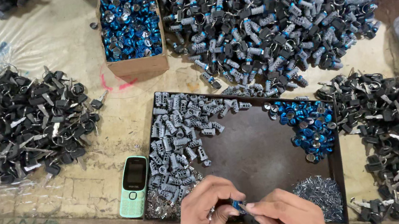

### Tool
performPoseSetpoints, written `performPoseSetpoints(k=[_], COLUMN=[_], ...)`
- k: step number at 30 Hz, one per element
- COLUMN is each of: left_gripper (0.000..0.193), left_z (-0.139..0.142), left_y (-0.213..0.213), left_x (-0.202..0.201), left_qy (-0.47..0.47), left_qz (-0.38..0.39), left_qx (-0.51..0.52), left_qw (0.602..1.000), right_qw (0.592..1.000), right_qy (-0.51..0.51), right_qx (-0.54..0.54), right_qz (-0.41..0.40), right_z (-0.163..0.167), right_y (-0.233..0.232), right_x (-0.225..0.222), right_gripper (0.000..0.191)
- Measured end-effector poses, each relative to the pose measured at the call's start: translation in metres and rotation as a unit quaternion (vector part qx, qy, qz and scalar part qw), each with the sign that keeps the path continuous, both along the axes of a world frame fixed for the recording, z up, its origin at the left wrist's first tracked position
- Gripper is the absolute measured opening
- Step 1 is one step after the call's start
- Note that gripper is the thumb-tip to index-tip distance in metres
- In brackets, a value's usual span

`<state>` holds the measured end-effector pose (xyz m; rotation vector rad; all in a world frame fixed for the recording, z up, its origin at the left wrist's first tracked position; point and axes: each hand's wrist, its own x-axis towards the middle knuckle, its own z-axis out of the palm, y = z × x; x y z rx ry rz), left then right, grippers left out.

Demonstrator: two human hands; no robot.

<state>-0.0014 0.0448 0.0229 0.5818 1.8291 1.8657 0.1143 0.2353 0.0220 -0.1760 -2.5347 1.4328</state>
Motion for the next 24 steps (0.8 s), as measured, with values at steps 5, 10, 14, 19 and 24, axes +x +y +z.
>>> performPoseSetpoints(k=[5, 10, 14, 19, 24], left_gripper=[0.031, 0.032, 0.036, 0.033, 0.041], left_z=[0.007, 0.009, 0.004, -0.006, -0.010], left_y=[-0.006, 0.001, 0.003, -0.001, -0.007], left_x=[-0.005, 0.004, 0.007, 0.001, 0.001], left_qy=[0.339, 0.338, 0.226, 0.257, 0.247], left_qz=[-0.064, -0.021, 0.014, -0.002, -0.005], left_qx=[0.025, 0.004, 0.013, 0.029, 0.046], left_qw=[0.938, 0.941, 0.974, 0.966, 0.968], right_qw=[0.995, 0.999, 0.951, 0.884, 0.887], right_qy=[0.041, -0.020, -0.154, -0.227, -0.259], right_qx=[0.081, -0.029, -0.267, -0.408, -0.382], right_qz=[0.029, 0.001, -0.001, -0.021, -0.010], right_z=[0.006, 0.003, 0.000, -0.004, 0.021], right_y=[0.002, 0.000, 0.013, 0.021, 0.023], right_x=[0.009, 0.002, -0.003, -0.004, -0.028], right_gripper=[0.031, 0.044, 0.045, 0.023, 0.014])
